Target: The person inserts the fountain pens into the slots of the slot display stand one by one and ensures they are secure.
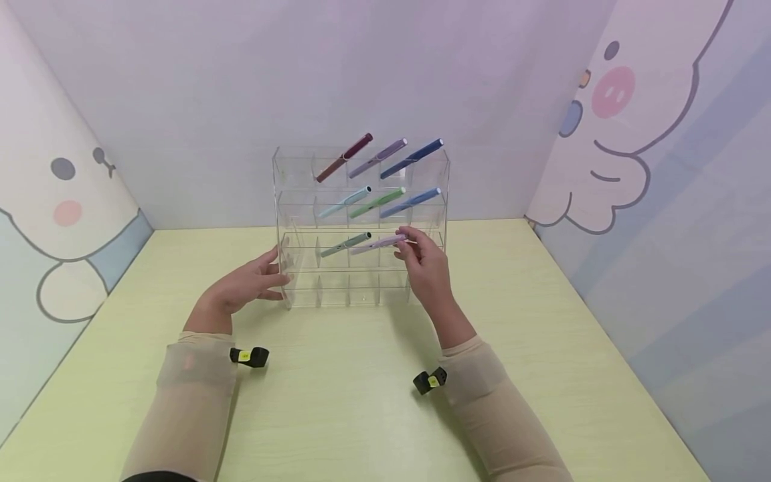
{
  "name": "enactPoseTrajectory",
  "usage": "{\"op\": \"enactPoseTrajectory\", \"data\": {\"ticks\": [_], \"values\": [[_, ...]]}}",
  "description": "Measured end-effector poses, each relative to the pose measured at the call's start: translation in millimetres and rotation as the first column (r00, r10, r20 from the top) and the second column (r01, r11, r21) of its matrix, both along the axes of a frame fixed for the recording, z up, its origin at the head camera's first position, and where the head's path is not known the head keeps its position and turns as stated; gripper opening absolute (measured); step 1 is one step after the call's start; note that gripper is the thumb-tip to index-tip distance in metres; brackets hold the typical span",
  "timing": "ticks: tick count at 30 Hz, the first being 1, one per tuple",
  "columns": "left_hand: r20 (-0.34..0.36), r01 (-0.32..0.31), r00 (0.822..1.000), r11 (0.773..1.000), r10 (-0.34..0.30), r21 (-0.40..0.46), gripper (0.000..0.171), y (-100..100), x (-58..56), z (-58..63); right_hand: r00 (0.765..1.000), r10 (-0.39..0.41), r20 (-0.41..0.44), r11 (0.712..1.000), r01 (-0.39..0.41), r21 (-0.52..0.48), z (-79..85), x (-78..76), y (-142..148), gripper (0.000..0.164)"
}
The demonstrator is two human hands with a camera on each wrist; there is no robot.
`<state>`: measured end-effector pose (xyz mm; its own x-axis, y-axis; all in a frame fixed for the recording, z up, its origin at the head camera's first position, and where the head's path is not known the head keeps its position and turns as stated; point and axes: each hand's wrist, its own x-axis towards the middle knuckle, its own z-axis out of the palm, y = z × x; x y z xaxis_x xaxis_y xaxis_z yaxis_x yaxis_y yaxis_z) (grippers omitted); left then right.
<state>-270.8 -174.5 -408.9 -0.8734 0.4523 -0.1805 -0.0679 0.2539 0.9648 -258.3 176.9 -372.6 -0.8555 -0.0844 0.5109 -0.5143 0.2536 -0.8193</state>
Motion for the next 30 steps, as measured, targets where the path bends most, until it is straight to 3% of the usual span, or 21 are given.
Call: {"op": "enactPoseTrajectory", "data": {"ticks": [7,14,18,25,30], "values": [[-0.003,-0.001,1.0,1.0,0.001,-0.007,0.081,-0.3,-0.1,-1.0,0.999,-0.026,-0.02,0.999,0.027,0.04,-17.2,-12.5,4.8,0.033],[-0.006,-0.008,1.0,1.0,0.008,-0.025,0.082,-0.9,0.7,-0.5,0.999,0.0,-0.054,0.999,0.002,0.033,-17.9,-12.1,5.5,0.035],[-0.006,-0.009,1.0,1.0,0.008,-0.026,0.082,-1.5,0.2,-0.6,1.0,-0.004,-0.031,0.999,0.005,0.048,-17.3,-11.8,6.0,0.036],[-0.013,-0.016,1.0,0.999,0.016,-0.043,0.087,-0.3,0.9,2.2,1.0,0.03,-0.006,0.998,-0.029,0.062,6.8,6.7,2.3,0.047],[-0.039,-0.066,0.997,0.99,0.061,-0.123,0.096,-2.7,7.9,14.3,1.0,0.001,-0.02,0.999,0.0,0.05,18.3,11.9,10.3,0.046]]}}
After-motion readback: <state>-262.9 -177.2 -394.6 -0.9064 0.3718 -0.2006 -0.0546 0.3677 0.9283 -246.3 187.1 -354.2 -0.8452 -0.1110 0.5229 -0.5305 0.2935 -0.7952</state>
